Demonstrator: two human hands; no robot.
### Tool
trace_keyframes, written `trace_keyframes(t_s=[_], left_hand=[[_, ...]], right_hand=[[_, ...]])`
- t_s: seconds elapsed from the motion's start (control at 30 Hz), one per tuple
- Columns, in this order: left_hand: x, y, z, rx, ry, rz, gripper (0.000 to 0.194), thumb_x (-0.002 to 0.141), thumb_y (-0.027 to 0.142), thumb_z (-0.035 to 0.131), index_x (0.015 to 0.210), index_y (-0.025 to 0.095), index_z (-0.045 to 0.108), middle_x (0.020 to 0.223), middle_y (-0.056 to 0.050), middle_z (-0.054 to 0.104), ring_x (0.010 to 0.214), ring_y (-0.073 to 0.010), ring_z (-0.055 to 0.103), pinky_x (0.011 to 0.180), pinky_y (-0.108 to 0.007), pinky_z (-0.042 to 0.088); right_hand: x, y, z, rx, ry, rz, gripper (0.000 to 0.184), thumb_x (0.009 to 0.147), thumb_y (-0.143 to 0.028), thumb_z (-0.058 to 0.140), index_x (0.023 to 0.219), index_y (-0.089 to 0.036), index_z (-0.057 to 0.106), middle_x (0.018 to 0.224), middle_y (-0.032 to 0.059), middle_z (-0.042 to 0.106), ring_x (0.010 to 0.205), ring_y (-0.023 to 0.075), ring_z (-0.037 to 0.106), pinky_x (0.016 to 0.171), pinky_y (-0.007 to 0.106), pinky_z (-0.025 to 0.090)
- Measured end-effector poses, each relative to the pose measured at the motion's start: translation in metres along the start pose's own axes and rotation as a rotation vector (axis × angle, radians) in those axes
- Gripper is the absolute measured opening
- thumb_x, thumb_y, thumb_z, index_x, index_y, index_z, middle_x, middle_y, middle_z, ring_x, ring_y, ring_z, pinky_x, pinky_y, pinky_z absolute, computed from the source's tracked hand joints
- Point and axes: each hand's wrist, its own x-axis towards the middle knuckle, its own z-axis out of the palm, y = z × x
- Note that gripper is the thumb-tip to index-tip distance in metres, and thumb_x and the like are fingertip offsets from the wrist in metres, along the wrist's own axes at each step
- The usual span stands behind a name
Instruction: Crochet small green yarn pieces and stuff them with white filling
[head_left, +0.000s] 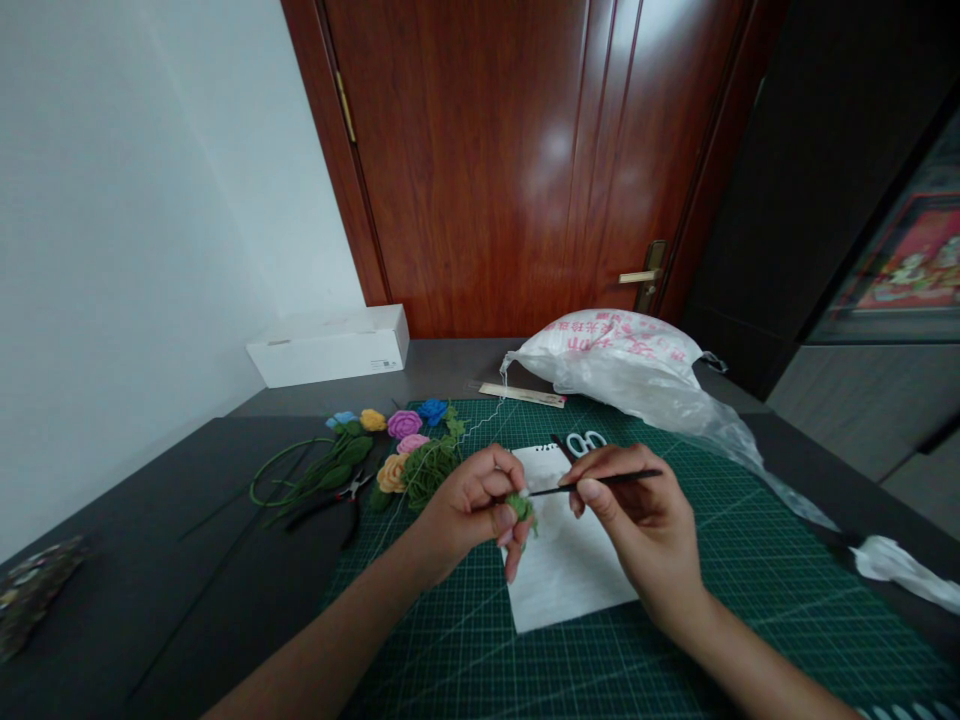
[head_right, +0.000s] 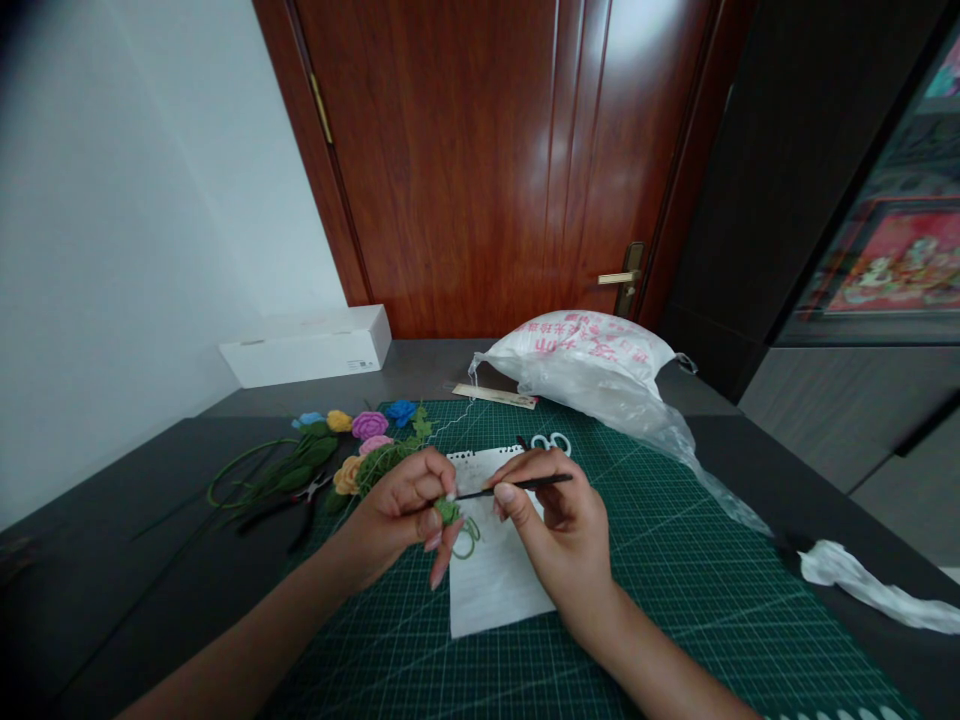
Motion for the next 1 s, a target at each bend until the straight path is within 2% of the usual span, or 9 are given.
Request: trace_keyframes(t_s=[0.13, 0.27, 0.47, 0.57, 0.67, 0.83, 1.0], left_hand=[[-0.0004, -0.0015, -0.0004, 0.006, -0.001, 0.036, 0.025, 0.092, 0.024, 0.072, 0.106, 0.019, 0.052, 0.072, 0.001, 0.068, 0.048, -0.0082, 0.057, 0.043, -0.018, 0.054], [-0.0006, -0.0014, -0.0007, 0.01, -0.014, 0.04, 0.023, 0.093, 0.024, 0.071, 0.108, 0.02, 0.054, 0.07, 0.002, 0.067, 0.047, -0.0078, 0.056, 0.043, -0.018, 0.054], [-0.0002, -0.0016, 0.0027, -0.042, -0.017, 0.035, 0.023, 0.092, 0.025, 0.073, 0.106, 0.019, 0.056, 0.071, 0.001, 0.068, 0.047, -0.0072, 0.054, 0.042, -0.019, 0.055], [0.0007, -0.0024, 0.005, -0.048, -0.001, 0.008, 0.024, 0.09, 0.026, 0.075, 0.104, 0.018, 0.057, 0.072, 0.0, 0.069, 0.047, -0.0069, 0.053, 0.041, -0.018, 0.055], [0.0011, -0.0024, 0.0051, -0.047, 0.011, 0.0, 0.021, 0.091, 0.023, 0.074, 0.101, 0.018, 0.057, 0.071, 0.0, 0.069, 0.047, -0.0068, 0.053, 0.042, -0.019, 0.056], [0.0008, 0.0004, 0.003, -0.057, 0.017, 0.019, 0.017, 0.093, 0.018, 0.07, 0.102, 0.017, 0.055, 0.069, 0.001, 0.066, 0.046, -0.0068, 0.054, 0.042, -0.018, 0.056], [0.0005, 0.0016, 0.0037, -0.06, 0.023, -0.005, 0.018, 0.093, 0.018, 0.07, 0.103, 0.017, 0.055, 0.069, 0.001, 0.066, 0.047, -0.0072, 0.054, 0.042, -0.019, 0.056]], right_hand=[[0.0002, 0.0038, -0.0008, 0.015, 0.046, 0.114, 0.007, 0.092, -0.018, 0.072, 0.088, -0.023, 0.07, 0.084, 0.0014, 0.07, 0.062, 0.012, 0.066, 0.057, 0.025, 0.055], [0.0004, 0.0051, -0.0015, 0.045, 0.033, 0.176, 0.008, 0.092, -0.021, 0.073, 0.086, -0.022, 0.069, 0.082, 0.0003, 0.069, 0.06, 0.0112, 0.065, 0.056, 0.025, 0.055], [-0.0023, 0.0041, 0.0025, 0.055, -0.036, 0.12, 0.006, 0.092, -0.021, 0.073, 0.087, -0.022, 0.07, 0.083, 0.0018, 0.071, 0.064, 0.0127, 0.066, 0.059, 0.026, 0.056], [-0.0034, 0.0071, 0.0046, 0.048, -0.06, 0.137, 0.006, 0.092, -0.025, 0.074, 0.088, -0.022, 0.07, 0.083, 0.0023, 0.071, 0.064, 0.0141, 0.067, 0.06, 0.027, 0.058], [-0.0016, 0.0081, 0.0023, 0.035, -0.042, 0.162, 0.006, 0.092, -0.025, 0.073, 0.089, -0.023, 0.069, 0.083, 0.0016, 0.071, 0.062, 0.0135, 0.067, 0.059, 0.027, 0.057], [0.0021, 0.0019, -0.0047, 0.03, 0.052, 0.093, 0.005, 0.094, -0.022, 0.071, 0.091, -0.024, 0.068, 0.088, 0.0014, 0.07, 0.066, 0.013, 0.066, 0.06, 0.027, 0.056], [0.0008, -0.0009, -0.0019, 0.043, 0.003, 0.039, 0.006, 0.094, -0.018, 0.071, 0.092, -0.023, 0.07, 0.087, 0.0031, 0.072, 0.069, 0.0149, 0.068, 0.062, 0.028, 0.058]])
